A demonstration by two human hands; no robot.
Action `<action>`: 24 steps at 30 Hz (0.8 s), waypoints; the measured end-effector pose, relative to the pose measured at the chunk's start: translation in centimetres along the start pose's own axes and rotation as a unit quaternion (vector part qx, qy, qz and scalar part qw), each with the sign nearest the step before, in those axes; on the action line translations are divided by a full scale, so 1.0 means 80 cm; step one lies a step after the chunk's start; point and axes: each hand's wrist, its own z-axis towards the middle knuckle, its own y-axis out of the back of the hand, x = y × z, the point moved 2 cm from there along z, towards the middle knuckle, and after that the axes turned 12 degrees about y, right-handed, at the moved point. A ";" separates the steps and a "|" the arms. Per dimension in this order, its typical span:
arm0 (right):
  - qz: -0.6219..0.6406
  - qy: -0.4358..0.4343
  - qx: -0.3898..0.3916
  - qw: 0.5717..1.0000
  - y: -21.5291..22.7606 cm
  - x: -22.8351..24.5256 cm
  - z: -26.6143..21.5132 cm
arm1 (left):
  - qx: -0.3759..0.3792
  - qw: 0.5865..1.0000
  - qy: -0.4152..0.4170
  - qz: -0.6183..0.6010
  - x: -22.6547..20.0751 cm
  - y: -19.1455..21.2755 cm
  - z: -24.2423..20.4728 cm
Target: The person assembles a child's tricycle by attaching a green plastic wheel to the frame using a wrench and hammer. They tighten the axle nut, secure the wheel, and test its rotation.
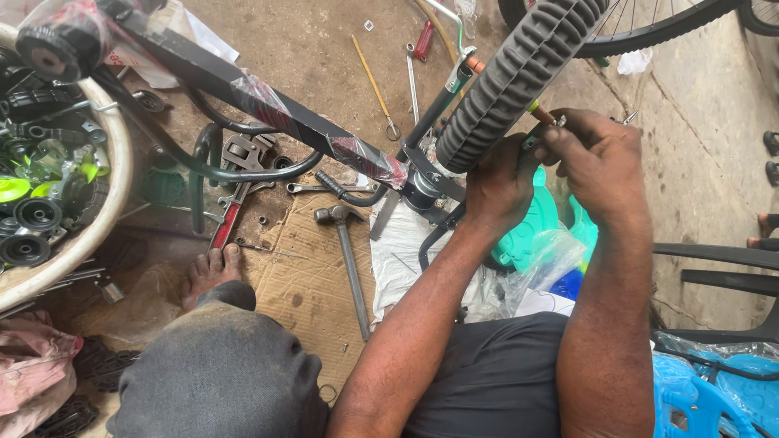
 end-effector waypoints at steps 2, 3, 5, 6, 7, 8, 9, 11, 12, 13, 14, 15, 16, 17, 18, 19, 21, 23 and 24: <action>0.026 0.004 0.017 1.000 0.004 -0.002 -0.001 | -0.005 1.000 -0.005 -0.003 0.001 0.000 0.000; 0.022 0.006 0.019 1.000 0.006 -0.003 -0.003 | -0.006 1.000 -0.006 -0.004 0.002 0.000 -0.002; 0.025 0.005 0.021 0.999 0.009 -0.006 -0.005 | 0.005 1.000 -0.005 -0.012 0.004 -0.001 -0.005; 0.032 0.003 0.022 0.999 0.010 -0.007 -0.006 | 0.011 1.000 -0.006 -0.016 0.005 0.000 -0.005; 0.038 0.000 0.024 0.999 0.010 -0.008 -0.005 | 0.022 1.000 -0.001 -0.011 0.006 -0.001 -0.005; 0.027 0.003 0.022 0.999 0.011 -0.009 -0.004 | 0.033 0.999 0.004 -0.007 0.007 -0.001 -0.004; 0.016 0.005 0.019 1.000 0.010 -0.011 -0.004 | 0.045 0.999 0.009 -0.002 0.009 -0.001 -0.005; 0.019 0.024 0.017 0.999 0.007 -0.012 -0.004 | 0.013 1.000 -0.005 0.010 0.008 -0.001 -0.004; 0.033 0.040 0.018 0.998 0.005 -0.012 -0.004 | -0.003 1.000 -0.012 0.017 0.007 0.000 -0.003; 0.047 0.057 0.019 0.997 0.002 -0.011 -0.004 | -0.013 1.000 -0.012 0.024 0.006 0.000 -0.003; 0.000 0.053 0.006 0.999 -0.001 -0.010 -0.005 | -0.023 0.999 -0.011 0.031 0.004 0.000 -0.003; -0.047 0.051 -0.008 0.998 -0.003 -0.009 -0.003 | -0.034 0.999 -0.013 0.037 0.001 0.000 0.000; -0.094 0.050 -0.022 0.994 -0.005 -0.006 -0.001 | -0.025 0.999 0.000 0.046 0.000 0.000 0.002; -0.102 0.049 -0.030 0.993 -0.007 -0.004 -0.001 | -0.015 0.998 0.015 0.055 -0.002 0.000 0.001; -0.110 0.048 -0.038 0.992 -0.010 -0.002 -0.001 | -0.006 0.997 0.031 0.064 -0.002 0.001 0.001; -0.119 0.047 -0.048 0.991 -0.010 0.001 -0.001 | -0.006 0.997 0.031 0.064 -0.003 0.001 0.000; -0.157 0.055 -0.048 0.985 -0.011 0.006 -0.003 | -0.007 0.997 0.033 0.064 -0.004 0.000 -0.001; -0.157 0.035 -0.054 0.985 -0.012 0.009 -0.005 | -0.001 0.997 0.055 0.058 -0.003 0.000 -0.002; -0.138 0.011 -0.060 0.988 -0.013 0.010 -0.006 | 0.002 0.996 0.065 0.055 -0.002 0.000 -0.003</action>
